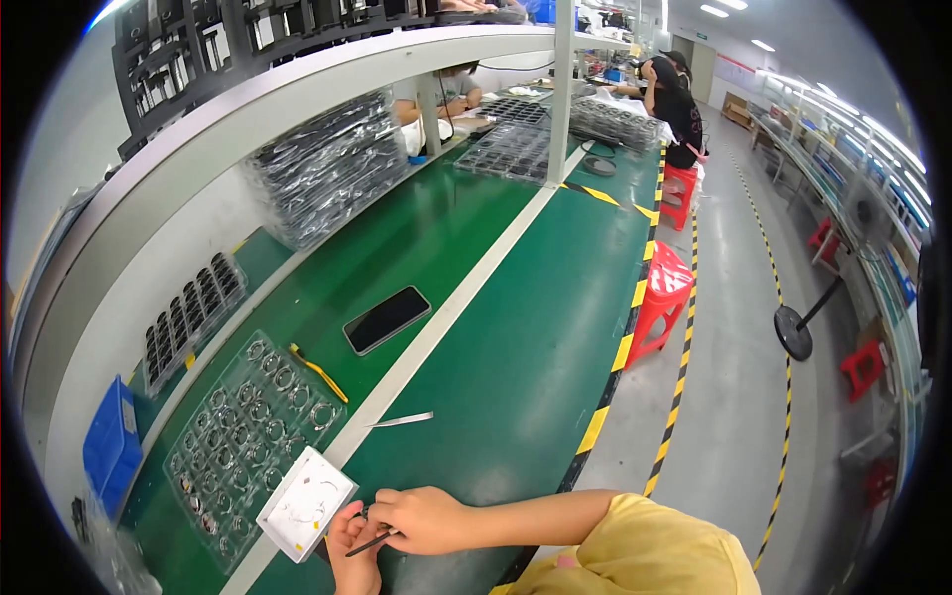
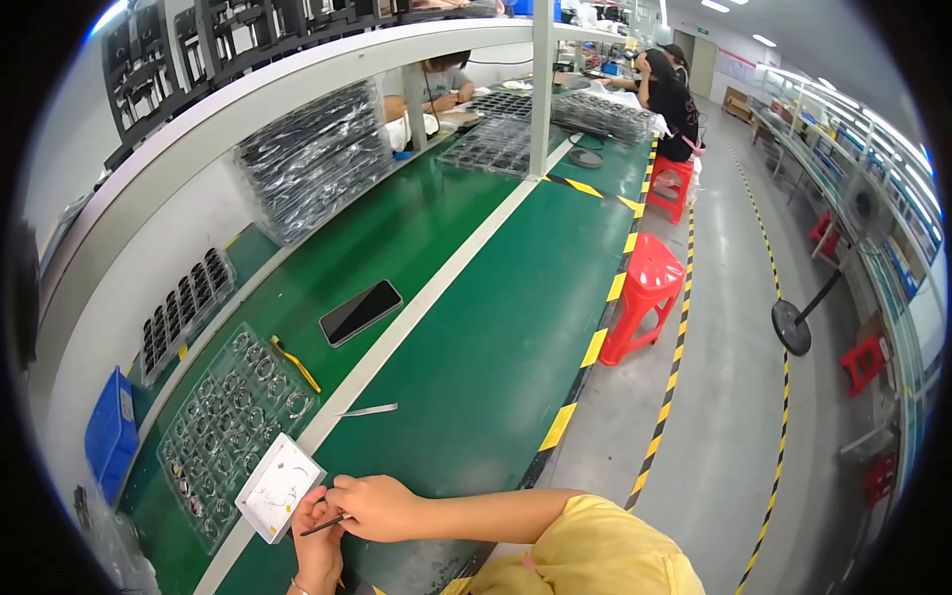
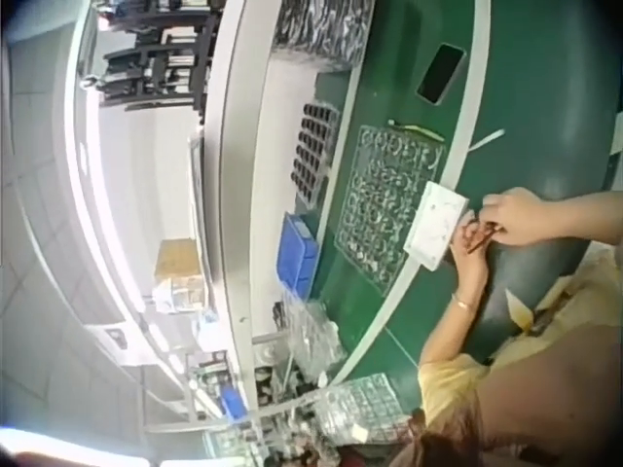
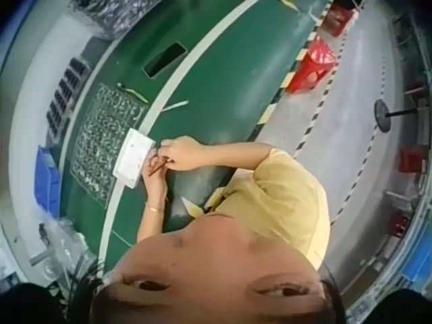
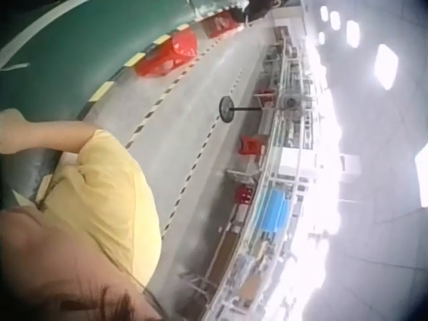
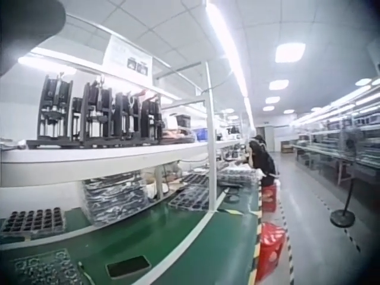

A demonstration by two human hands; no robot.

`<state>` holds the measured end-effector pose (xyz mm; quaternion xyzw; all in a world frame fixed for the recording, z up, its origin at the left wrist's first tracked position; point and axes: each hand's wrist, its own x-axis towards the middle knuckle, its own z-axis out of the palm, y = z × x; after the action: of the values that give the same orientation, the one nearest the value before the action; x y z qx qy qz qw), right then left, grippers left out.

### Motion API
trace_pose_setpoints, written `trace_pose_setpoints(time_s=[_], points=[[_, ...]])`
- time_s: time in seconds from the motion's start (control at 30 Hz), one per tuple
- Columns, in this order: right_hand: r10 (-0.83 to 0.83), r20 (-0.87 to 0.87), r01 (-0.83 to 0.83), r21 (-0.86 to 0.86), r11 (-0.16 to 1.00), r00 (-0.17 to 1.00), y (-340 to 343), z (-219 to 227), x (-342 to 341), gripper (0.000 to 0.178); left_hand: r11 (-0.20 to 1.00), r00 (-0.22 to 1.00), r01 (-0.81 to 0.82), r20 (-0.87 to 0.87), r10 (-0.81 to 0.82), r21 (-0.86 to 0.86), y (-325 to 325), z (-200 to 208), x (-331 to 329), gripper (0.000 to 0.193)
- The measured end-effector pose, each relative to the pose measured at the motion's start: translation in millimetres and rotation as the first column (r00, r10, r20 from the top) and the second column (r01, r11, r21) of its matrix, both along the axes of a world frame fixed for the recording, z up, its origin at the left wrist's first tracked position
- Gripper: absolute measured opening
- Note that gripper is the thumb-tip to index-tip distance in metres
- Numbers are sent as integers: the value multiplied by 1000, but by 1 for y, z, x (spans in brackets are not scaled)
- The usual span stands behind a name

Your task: The person assembles small electronic components into a circular housing at a workbench, using tweezers to manipulate the parts.

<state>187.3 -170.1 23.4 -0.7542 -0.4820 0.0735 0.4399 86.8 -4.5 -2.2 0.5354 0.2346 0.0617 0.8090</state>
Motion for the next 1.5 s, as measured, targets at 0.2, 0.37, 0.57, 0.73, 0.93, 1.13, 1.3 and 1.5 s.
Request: trace_pose_setpoints(time_s=[0.2,0.37,0.57,0.73,0.93,1.13,1.3,1.5], points=[[36,-54,-35,23,999,998,8,-19,-2,17,999,997,12,79,-15,33,-2,15,-12,35],[27,-147,-24,24,999,989,6,-19,-5,14,991,997,29,70,-38,131,2,7,-19,27],[57,-217,-67,-36,997,975,1,-15,-1,13,930,983,105,108,-151,352,9,4,-19,27],[103,-296,-100,26,995,949,1,-20,7,14,901,987,110,61,-149,420,2,12,-16,28],[194,-387,-196,34,980,901,-2,-19,15,14,787,988,108,23,-153,607,0,5,-25,39],[268,-268,-272,24,962,925,-2,-16,9,10,854,995,59,38,-92,516,-1,3,-39,41],[322,-208,-310,88,947,924,-2,-21,1,14,939,995,35,78,-65,342,-1,1,-44,42],[387,-174,-381,70,922,906,2,-19,-6,20,982,992,5,125,-29,191,0,9,-51,35]])
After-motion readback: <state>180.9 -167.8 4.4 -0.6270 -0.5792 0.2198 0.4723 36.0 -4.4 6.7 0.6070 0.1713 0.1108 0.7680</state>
